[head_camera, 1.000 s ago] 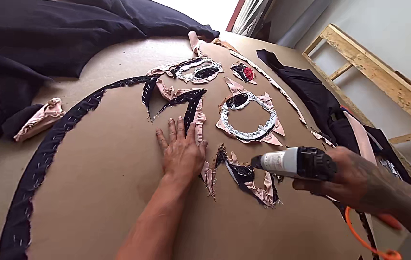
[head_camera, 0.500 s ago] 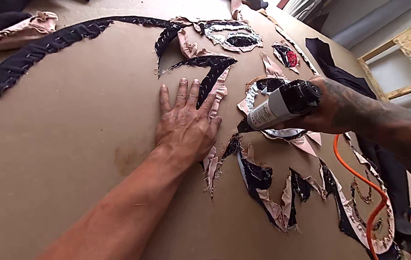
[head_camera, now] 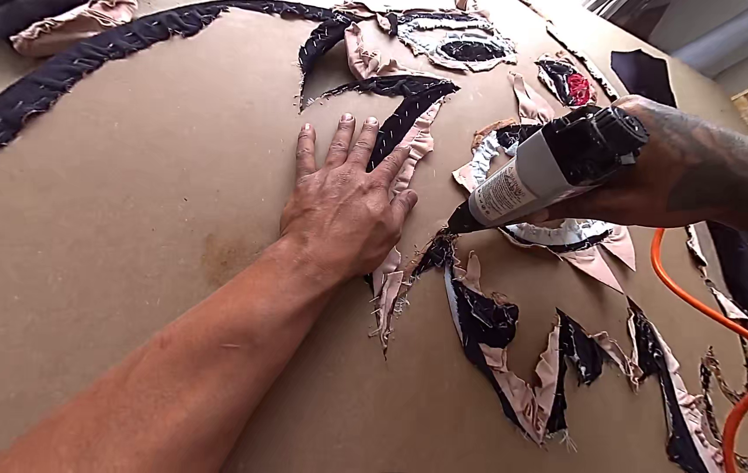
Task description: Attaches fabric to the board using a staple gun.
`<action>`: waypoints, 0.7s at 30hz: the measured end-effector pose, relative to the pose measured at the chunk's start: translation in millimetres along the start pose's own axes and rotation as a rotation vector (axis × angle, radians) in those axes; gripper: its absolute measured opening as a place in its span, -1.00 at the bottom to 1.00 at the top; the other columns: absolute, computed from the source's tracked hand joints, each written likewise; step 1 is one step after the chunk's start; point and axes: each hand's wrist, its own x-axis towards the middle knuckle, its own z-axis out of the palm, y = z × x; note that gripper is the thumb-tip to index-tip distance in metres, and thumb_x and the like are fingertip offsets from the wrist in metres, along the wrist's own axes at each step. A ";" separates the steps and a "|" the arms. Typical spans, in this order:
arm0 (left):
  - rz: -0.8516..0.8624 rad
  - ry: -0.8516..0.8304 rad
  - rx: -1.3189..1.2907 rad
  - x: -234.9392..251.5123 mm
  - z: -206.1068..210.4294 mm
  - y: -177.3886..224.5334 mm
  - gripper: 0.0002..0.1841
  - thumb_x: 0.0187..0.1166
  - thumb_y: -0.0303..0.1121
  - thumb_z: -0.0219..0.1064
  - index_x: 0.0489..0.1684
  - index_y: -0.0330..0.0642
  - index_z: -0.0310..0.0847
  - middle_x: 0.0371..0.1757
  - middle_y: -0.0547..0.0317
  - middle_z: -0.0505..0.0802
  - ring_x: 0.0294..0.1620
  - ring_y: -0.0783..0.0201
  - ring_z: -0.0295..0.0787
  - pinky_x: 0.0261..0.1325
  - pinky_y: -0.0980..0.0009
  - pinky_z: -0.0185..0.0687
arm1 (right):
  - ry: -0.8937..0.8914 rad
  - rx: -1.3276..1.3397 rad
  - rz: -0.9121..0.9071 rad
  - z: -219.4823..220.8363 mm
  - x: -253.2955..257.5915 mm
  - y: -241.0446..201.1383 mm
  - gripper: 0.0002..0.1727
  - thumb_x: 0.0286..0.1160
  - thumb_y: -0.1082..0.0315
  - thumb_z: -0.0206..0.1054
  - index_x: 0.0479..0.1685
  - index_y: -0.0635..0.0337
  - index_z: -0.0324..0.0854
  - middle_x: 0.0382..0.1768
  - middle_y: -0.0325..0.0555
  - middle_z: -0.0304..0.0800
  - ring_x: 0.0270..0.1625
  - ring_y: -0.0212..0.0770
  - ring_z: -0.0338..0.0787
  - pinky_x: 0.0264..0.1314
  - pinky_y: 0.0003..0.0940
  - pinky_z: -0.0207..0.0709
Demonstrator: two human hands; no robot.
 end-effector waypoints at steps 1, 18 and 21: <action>-0.004 -0.001 0.000 0.0 0.0 0.2 -0.30 0.71 0.31 -0.33 0.85 0.47 0.18 0.92 0.08 0.18 0.95 -0.07 -0.15 0.81 -0.45 -0.54 | 0.013 -0.004 0.002 3.7 -0.7 2.3 -0.30 0.07 -0.59 0.39 -0.13 -0.19 0.69 -0.36 -0.46 0.72 -0.23 -0.48 0.75 -0.27 -0.18 0.62; -0.010 -0.008 -0.006 0.4 -0.3 0.2 -0.33 0.74 0.27 -0.34 0.86 0.50 0.15 0.93 0.11 0.15 0.96 -0.06 -0.19 0.81 -0.46 -0.56 | -0.052 0.064 0.063 -0.5 3.2 -0.9 -0.35 0.08 -0.53 0.46 -0.10 -0.23 0.73 -0.36 -0.50 0.76 -0.24 -0.55 0.78 -0.24 -0.26 0.70; -0.010 -0.005 -0.004 0.3 0.2 -0.2 -0.34 0.74 0.26 -0.31 0.86 0.50 0.16 0.93 0.10 0.15 0.96 -0.06 -0.18 0.81 -0.46 -0.56 | 0.002 0.034 -0.007 3.2 5.5 -2.7 -0.39 0.15 -0.47 0.44 -0.16 -0.15 0.73 -0.42 -0.43 0.74 -0.30 -0.51 0.77 -0.32 -0.26 0.64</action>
